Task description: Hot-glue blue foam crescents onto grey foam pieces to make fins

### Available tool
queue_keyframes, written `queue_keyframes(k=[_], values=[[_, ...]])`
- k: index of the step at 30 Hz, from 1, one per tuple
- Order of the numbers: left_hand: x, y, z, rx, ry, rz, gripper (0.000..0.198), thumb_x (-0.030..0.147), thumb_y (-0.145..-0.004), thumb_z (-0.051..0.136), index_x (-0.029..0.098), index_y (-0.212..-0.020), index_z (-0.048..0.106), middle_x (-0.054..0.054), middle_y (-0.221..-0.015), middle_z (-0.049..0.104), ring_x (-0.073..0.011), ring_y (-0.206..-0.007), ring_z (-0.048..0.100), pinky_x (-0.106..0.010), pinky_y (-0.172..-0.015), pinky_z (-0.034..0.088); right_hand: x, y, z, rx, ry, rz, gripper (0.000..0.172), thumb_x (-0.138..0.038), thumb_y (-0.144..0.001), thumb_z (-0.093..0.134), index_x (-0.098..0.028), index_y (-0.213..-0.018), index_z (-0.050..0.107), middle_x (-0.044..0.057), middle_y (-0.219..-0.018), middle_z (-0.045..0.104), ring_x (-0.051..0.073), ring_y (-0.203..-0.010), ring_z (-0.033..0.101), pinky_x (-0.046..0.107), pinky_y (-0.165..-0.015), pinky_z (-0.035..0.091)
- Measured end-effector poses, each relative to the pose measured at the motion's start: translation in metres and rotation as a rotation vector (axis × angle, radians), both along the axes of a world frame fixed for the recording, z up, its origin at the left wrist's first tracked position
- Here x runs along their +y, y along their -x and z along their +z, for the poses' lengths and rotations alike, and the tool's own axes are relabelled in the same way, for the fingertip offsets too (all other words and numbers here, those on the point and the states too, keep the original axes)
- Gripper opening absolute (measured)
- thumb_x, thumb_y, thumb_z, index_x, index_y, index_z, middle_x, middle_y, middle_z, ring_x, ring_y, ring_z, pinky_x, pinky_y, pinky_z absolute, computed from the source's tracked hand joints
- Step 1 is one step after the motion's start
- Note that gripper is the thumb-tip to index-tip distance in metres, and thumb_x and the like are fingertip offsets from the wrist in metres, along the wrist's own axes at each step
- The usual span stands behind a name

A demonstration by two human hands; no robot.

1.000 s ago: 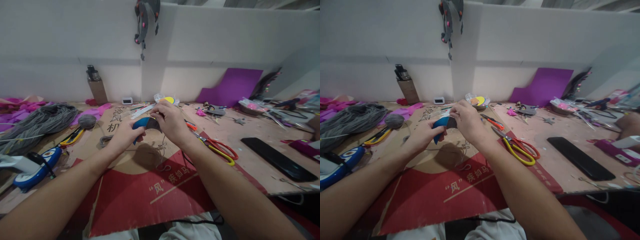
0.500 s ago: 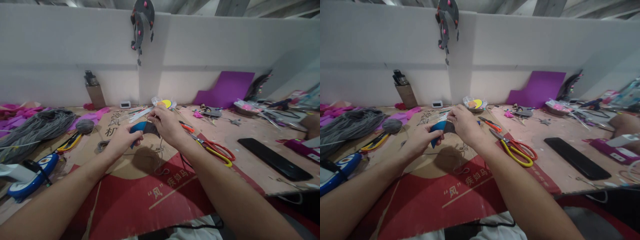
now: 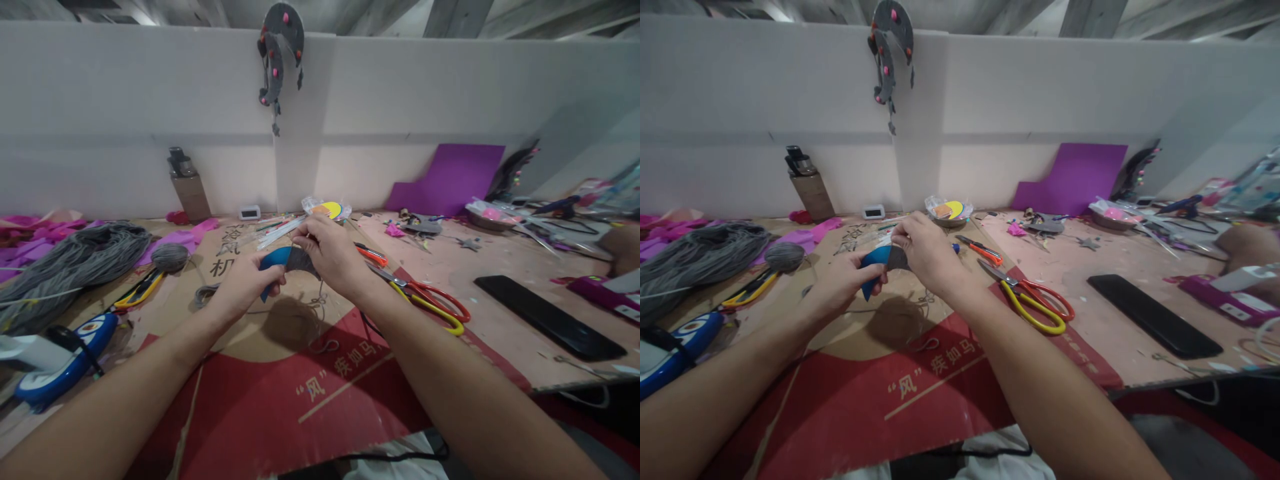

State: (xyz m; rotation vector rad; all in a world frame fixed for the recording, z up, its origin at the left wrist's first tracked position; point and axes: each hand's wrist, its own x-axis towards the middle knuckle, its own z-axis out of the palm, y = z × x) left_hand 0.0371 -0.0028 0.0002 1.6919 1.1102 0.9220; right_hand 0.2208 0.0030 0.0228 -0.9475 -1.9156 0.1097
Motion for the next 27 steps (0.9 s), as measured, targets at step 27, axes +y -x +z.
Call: queue_keyframes(k=[27], values=[[0.001, 0.006, 0.004, 0.110, -0.201, -0.017, 0.013, 0.030, -0.076, 0.062, 0.018, -0.079, 0.067, 0.001, -0.066, 0.063, -0.0146, -0.066, 0.055, -0.028, -0.065, 0.040, -0.002, -0.013, 0.007, 0.281, 0.849, 0.467, 0.016, -0.031, -0.085, 0.059, -0.018, -0.076, 0.058, -0.005, -0.061, 0.049, 0.006, -0.049, 0.039, 0.022, -0.046, 0.029]])
